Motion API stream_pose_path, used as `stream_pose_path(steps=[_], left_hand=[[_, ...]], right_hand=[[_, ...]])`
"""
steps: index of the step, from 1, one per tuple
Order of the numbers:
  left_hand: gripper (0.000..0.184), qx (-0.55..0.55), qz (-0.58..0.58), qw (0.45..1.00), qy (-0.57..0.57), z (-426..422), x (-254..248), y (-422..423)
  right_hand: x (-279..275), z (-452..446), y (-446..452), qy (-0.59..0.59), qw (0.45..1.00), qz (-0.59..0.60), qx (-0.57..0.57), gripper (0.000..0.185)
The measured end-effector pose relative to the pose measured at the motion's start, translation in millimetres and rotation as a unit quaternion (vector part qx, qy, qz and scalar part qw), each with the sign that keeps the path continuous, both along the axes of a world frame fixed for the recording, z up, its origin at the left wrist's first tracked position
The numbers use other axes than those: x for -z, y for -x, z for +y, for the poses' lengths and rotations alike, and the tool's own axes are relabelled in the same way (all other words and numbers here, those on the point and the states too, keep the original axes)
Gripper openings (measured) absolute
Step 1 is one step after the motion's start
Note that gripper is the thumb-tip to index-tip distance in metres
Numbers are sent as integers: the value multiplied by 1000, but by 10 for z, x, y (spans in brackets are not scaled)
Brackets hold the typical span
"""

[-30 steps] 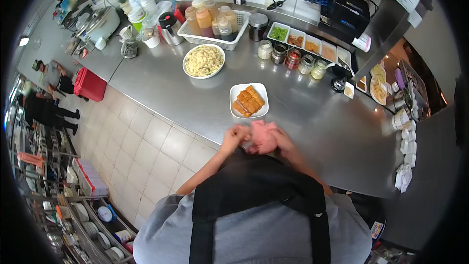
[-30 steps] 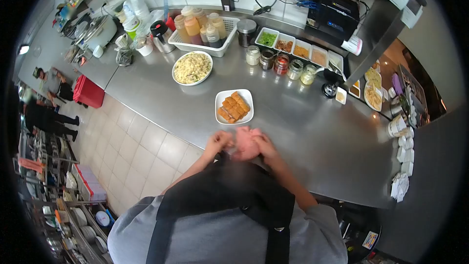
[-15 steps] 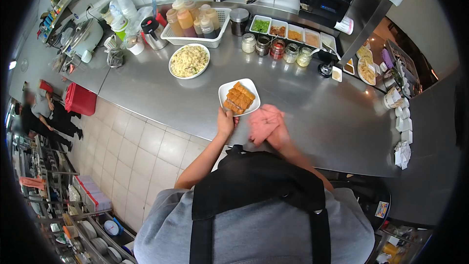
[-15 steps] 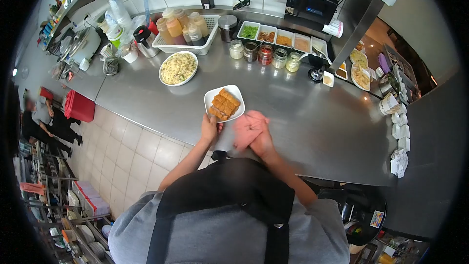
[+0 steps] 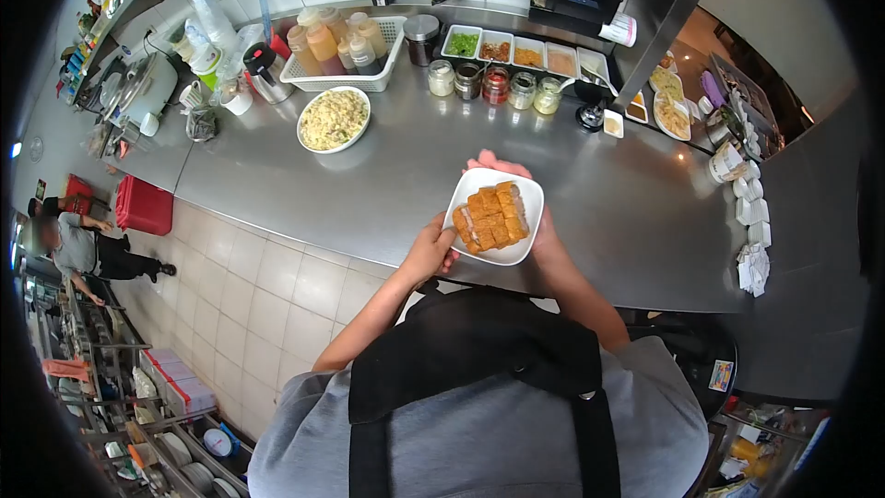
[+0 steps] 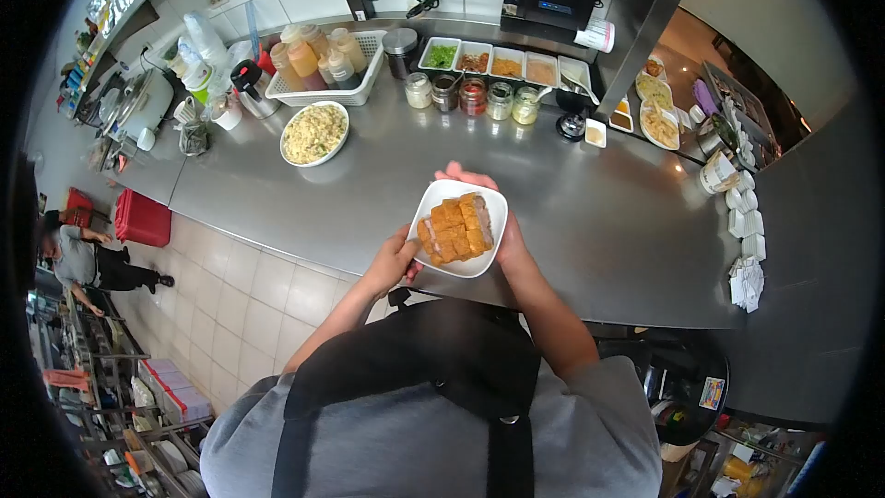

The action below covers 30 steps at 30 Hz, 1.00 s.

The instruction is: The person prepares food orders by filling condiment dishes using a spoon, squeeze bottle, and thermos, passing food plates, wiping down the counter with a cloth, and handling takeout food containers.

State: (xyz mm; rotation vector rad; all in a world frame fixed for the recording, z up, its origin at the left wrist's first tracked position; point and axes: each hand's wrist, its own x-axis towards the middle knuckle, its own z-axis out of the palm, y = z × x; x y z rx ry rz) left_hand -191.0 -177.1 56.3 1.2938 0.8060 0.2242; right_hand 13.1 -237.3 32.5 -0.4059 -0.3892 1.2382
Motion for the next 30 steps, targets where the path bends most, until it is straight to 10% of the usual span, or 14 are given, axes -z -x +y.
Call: stream_pose_path(steps=[3, 6, 13, 21, 30], left_hand=[[42, 15, -36, 999, 32, -115, -65, -149], [47, -11, -80, 996, 35, -230, -131, -264], [55, -88, -27, 992, -91, -311, -53, -352], [56, -82, 12, 987, -140, -486, -68, -542], [50, -55, -1, 988, -146, -514, -16, -688]], right_hand=[[69, -66, -176, -47, 949, 165, -264, 46], [290, -450, -546, 270, 955, -50, -110, 40], [38, -915, -1054, 297, 920, -251, 55, 38], [-98, -669, -900, 256, 702, -638, 187, 42], [-113, -586, -954, 271, 583, -699, 313, 16]])
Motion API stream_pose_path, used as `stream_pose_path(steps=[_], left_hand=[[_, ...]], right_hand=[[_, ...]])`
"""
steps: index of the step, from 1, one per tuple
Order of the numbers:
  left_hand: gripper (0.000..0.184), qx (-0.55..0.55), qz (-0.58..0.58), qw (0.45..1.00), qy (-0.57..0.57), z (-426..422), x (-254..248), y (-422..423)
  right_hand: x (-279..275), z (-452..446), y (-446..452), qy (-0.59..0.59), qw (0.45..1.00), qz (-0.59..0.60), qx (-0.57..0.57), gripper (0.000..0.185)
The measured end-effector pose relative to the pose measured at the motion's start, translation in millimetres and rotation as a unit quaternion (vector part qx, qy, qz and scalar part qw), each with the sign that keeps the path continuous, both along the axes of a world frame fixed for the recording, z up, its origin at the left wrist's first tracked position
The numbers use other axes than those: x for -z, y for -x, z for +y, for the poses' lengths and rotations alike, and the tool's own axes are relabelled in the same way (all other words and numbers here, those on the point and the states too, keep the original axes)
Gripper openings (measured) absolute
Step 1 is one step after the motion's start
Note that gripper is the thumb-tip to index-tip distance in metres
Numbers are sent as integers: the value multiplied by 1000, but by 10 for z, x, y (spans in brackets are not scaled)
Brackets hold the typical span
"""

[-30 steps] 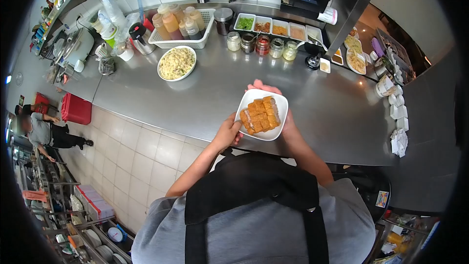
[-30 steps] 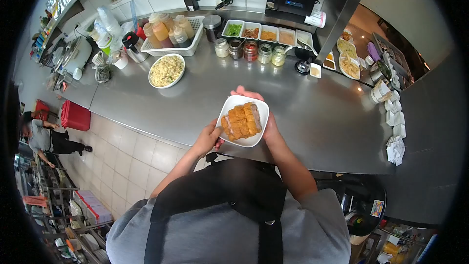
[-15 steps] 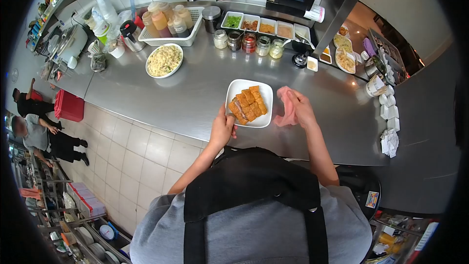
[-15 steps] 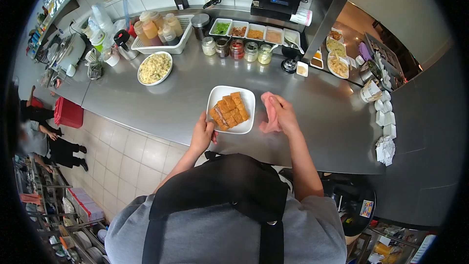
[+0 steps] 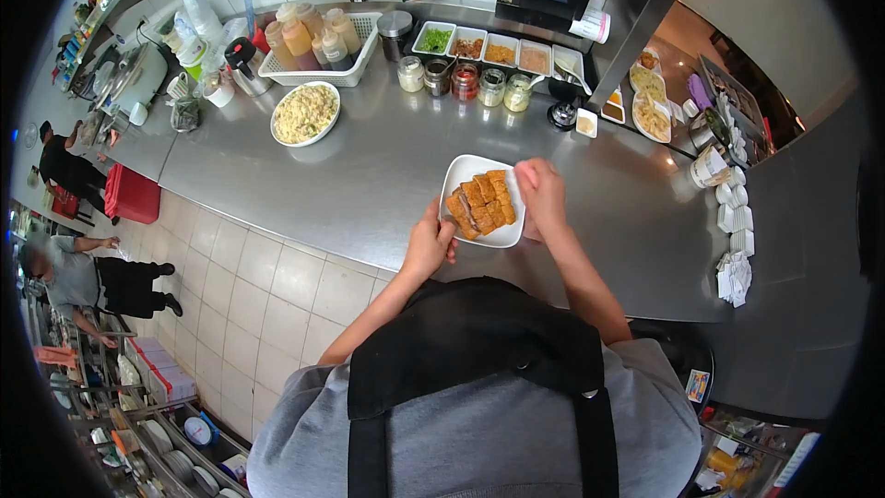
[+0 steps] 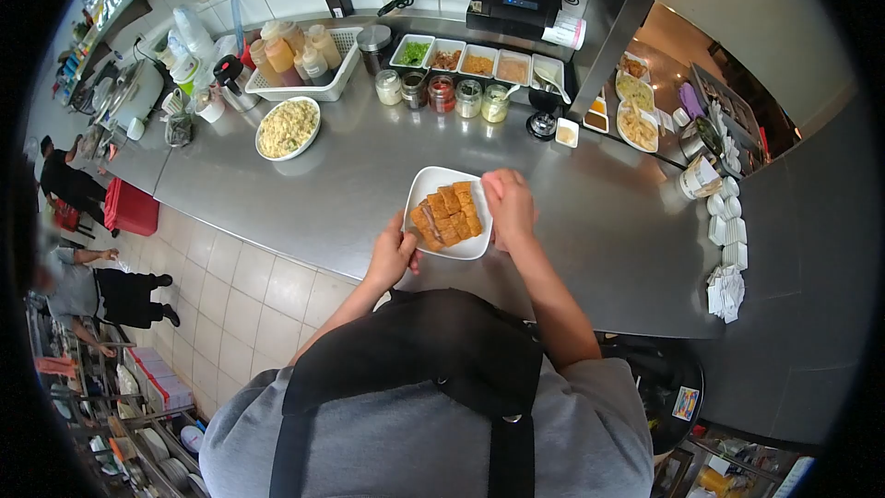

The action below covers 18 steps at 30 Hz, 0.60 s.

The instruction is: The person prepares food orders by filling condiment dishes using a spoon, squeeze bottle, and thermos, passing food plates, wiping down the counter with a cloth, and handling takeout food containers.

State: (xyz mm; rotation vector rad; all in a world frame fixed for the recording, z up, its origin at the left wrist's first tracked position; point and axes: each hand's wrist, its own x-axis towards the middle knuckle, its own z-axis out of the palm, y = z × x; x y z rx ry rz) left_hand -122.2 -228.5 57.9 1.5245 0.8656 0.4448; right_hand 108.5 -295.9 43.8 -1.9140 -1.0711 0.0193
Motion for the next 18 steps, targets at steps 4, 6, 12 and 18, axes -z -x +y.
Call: stream_pose_path(steps=[4, 6, 12, 18], left_hand=[[51, -11, -5, 999, 33, 33, 31, -26], [53, -11, -3, 999, 35, 77, 47, 1], [47, 57, -20, 996, 68, 75, -70, -222], [40, 129, -49, 980, 141, -69, -111, -709]], right_hand=[[98, -137, -521, -90, 986, 120, 75, 17], [126, -247, -669, -105, 961, 252, 48, 17], [192, -242, -570, -219, 723, 608, -242, 38], [387, -613, 54, -260, 594, 718, -254, 53]])
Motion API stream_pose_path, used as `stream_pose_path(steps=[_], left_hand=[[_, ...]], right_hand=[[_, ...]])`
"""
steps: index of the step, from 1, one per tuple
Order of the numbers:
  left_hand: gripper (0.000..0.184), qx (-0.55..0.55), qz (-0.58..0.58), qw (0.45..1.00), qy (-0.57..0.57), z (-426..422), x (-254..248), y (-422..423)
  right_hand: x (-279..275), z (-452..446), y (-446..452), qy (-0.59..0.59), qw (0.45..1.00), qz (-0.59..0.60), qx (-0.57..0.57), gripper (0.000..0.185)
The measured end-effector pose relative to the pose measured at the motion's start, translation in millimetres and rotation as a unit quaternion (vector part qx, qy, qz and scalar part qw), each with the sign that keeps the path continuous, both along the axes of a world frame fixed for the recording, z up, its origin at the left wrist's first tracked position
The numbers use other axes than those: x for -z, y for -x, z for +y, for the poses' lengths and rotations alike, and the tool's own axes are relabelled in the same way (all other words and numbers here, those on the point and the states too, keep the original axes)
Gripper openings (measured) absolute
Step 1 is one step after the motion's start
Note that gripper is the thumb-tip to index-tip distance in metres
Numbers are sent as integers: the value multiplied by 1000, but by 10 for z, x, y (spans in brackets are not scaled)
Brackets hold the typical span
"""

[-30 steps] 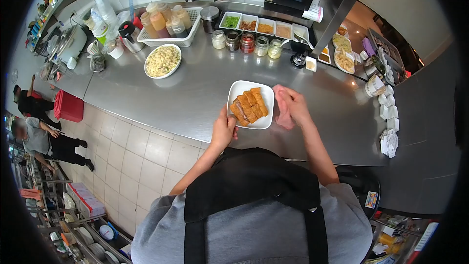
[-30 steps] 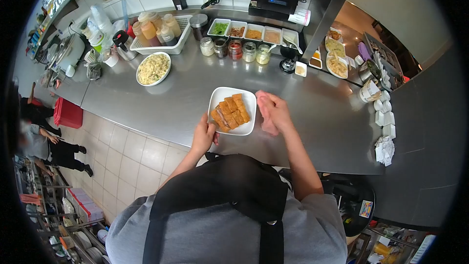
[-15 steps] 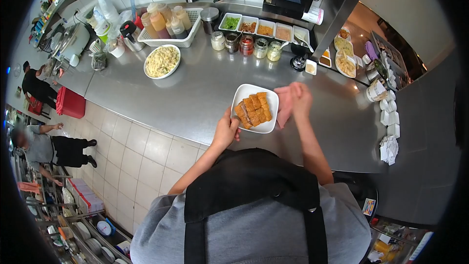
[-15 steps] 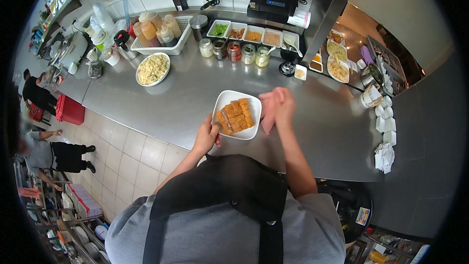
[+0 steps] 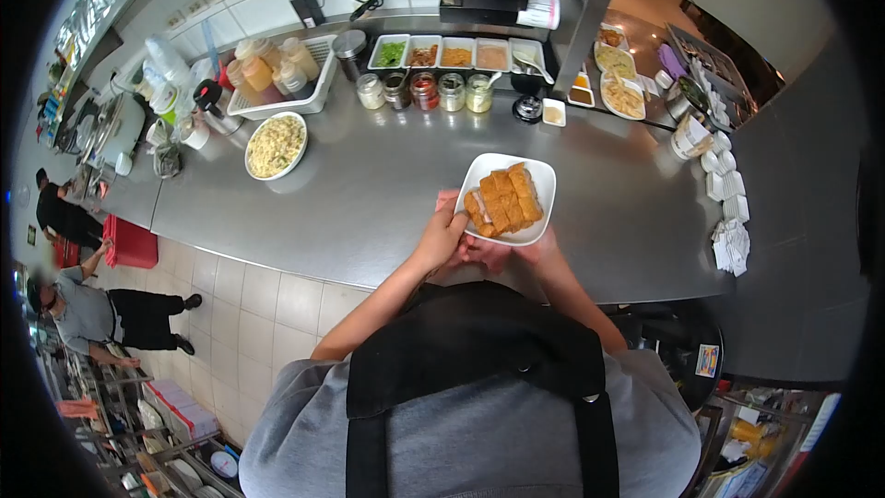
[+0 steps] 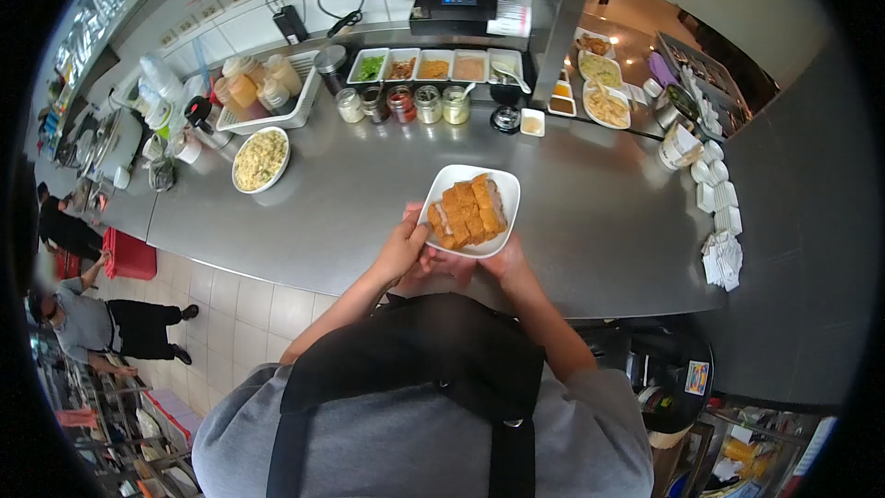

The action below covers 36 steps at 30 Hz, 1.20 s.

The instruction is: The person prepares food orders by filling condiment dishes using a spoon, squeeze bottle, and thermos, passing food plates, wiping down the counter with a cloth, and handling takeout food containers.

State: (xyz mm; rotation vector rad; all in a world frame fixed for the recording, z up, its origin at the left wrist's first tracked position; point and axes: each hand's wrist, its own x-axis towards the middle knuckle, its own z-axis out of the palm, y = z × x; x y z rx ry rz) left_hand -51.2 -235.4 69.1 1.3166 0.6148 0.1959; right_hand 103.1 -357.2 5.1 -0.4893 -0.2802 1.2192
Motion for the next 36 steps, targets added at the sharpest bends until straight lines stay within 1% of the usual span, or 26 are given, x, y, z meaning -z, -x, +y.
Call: stream_pose_path(steps=[2, 3, 4, 5, 6, 7, 9, 11, 13, 15, 17, 18, 19, 20, 21, 22, 23, 24, 25, 27, 29, 30, 33, 34, 35, 36], left_hand=[[37, 4, -34, 999, 1, 27, 226, -229], [37, 9, -36, 999, 1, 18, 310, -362], [34, -21, -25, 999, 14, 1, 392, -507], [32, -53, -13, 998, 27, 4, 508, -645], [33, -40, -1, 999, 30, 71, 736, -794], [33, -41, -2, 999, 28, 116, 867, -939], [34, -52, 58, 996, -49, 160, 1027, -1219], [35, -55, 60, 995, -49, 181, 1096, -1434], [37, -68, 61, 995, -50, 237, 1216, -1636], [42, -36, 54, 998, -6, 305, 1360, -1781], [44, -41, 32, 999, -4, 363, 1416, -1787], [46, -35, 9, 999, -3, 412, 1435, -1753], [46, -43, 11, 999, -3, 489, 1372, -1657], [45, -86, 14, 995, -52, 584, 1241, -1505], [46, -126, 18, 987, -101, 716, 1156, -1345], [43, -197, -11, 979, -59, 947, 1207, -1178], [41, -267, -41, 963, -18, 1210, 1258, -977], [39, -338, -60, 939, 5, 1484, 1295, -734], [38, -427, -76, 900, 33, 1811, 1349, -452], [40, -581, -115, 799, 104, 2484, 1471, 140], [43, -682, -117, 694, 200, 3151, 1701, 669], [40, -662, -72, 715, 212, 3271, 1617, 903], [25, -667, -83, 725, 151, 3557, 1383, 1187], [26, -659, -87, 732, 149, 3450, 1108, 1168], [32, -622, -83, 763, 157, 3493, 1094, 1242], [36, -623, -80, 763, 155, 3690, 1335, 1298]], right_hand=[[174, -265, 112, 68, 983, -106, 133, 55], [361, -427, 46, 111, 971, -181, 108, 55], [475, -579, -31, 153, 952, -253, 81, 55], [394, -737, -84, 154, 951, -254, 82, 55], [167, -896, -114, 105, 989, -75, 67, 55], [-10, -1023, -142, 52, 992, 108, 48, 56], [-93, -1268, -208, 33, 993, 85, 75, 53], [-151, -1443, -231, 16, 993, 62, 96, 51], [-160, -1537, -228, 108, 974, 50, 194, 48], [-70, -1597, -268, 120, 972, 48, 198, 46], [19, -1622, -344, 135, 969, 47, 203, 45], [62, -1617, -391, 182, 952, -23, 245, 44], [120, -1629, -452, 227, 927, -94, 285, 44], [435, -1691, -616, 399, 808, -282, 330, 49], [454, -1681, -578, 398, 810, -284, 324, 49], [471, -1642, -543, 498, 633, -486, 339, 52], [505, -1592, -519, 554, 404, -650, 328, 55], [547, -1531, -472, 554, 422, -658, 285, 65], [559, -1394, -369, 550, 427, -660, 282, 65], [579, -1110, -105, 655, 300, -686, 101, 72], [594, -930, -6, 632, 299, -705, 119, 76], [498, -813, 26, 606, 310, -723, 119, 76], [448, -585, 75, 555, 327, -755, 125, 76], [464, -534, 74, 521, 331, -778, 118, 76], [486, -492, 75, 530, 329, -771, 127, 76], [521, -449, 89, 514, 334, -781, 122, 76]])
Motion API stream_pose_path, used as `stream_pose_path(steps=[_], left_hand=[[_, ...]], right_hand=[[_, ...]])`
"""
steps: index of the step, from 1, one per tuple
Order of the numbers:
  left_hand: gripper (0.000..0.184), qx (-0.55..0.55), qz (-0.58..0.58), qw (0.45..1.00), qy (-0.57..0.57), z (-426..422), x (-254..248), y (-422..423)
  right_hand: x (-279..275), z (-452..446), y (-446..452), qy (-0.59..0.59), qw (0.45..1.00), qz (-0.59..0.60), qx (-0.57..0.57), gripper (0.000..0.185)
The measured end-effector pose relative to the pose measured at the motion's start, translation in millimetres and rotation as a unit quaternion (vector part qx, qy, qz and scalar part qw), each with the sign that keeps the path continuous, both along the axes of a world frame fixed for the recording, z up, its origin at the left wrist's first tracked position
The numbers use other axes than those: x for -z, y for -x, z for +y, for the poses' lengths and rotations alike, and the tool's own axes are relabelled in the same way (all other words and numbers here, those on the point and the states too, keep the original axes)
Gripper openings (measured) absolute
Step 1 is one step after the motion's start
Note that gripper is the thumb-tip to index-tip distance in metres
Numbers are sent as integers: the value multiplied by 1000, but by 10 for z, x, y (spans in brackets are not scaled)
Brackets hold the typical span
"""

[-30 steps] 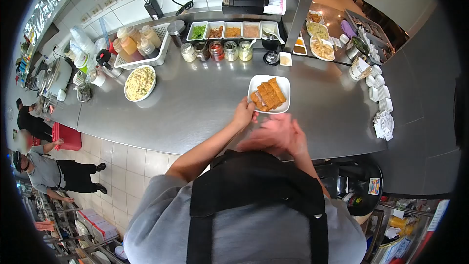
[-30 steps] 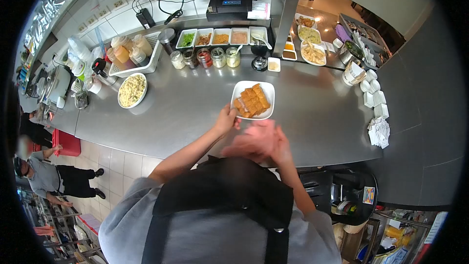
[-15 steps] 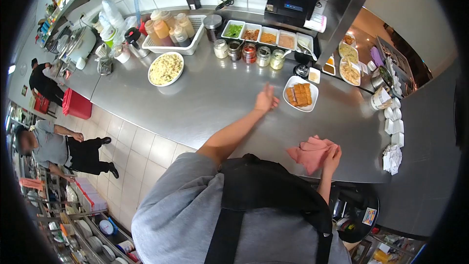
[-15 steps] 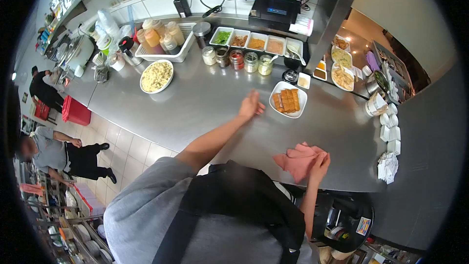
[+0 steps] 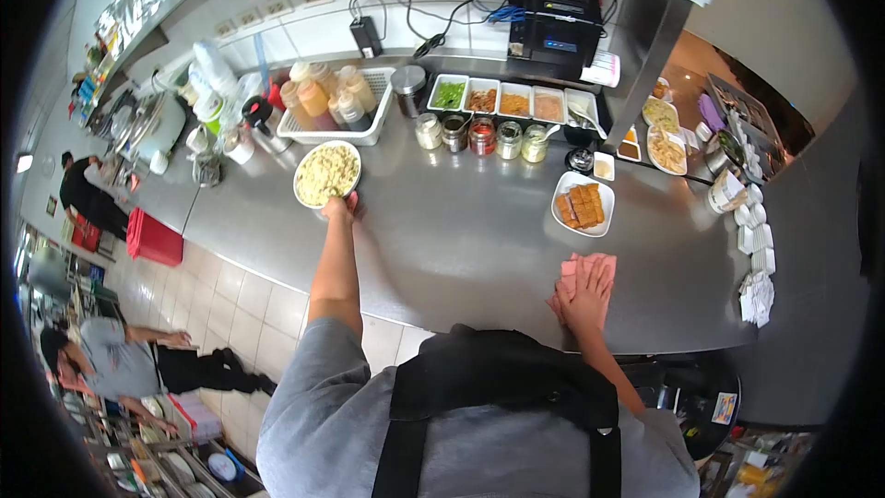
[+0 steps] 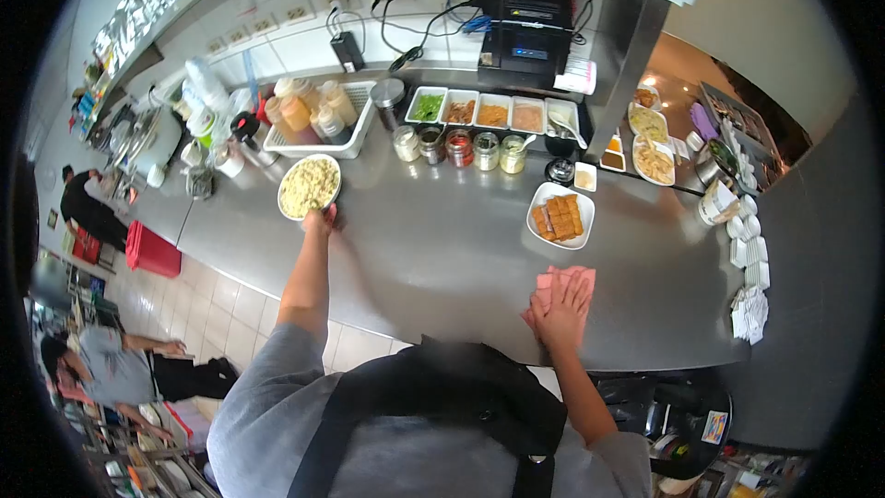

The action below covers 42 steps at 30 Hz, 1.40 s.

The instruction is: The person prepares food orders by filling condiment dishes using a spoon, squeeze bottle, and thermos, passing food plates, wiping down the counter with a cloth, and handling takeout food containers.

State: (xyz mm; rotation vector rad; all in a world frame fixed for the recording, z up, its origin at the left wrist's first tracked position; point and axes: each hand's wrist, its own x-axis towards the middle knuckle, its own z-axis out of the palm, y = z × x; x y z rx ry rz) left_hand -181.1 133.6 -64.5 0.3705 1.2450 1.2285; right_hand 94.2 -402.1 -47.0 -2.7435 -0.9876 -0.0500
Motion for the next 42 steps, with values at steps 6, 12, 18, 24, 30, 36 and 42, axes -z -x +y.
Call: stream_pose_path(steps=[6, 12, 18, 24, 30, 36, 42], left_hand=[[46, -54, 165, 984, 24, -175, -57, -93], [31, 131, 231, 961, -77, -1307, 113, -173], [24, 300, 169, 937, -56, -2528, 133, -608], [22, 413, 92, 903, -71, -3011, -30, -1204], [26, 441, 86, 891, -64, -2916, -95, -1543], [41, 449, 36, 891, -61, -2958, -346, -1563], [26, 340, 390, 780, -353, -3705, -429, -1484]], right_hand=[[86, 71, 14, -95, 995, 35, -4, 70], [-226, 271, -404, -224, 961, 83, 143, 40], [337, 551, -1026, -368, 820, 414, 144, 37], [181, 573, -1202, -473, 650, 574, 156, 42], [-84, 536, -1296, -432, 631, 625, 155, 34], [273, 485, -1455, -430, 661, 610, 80, 36], [233, -8, -1084, -339, 900, 260, -91, 26]])
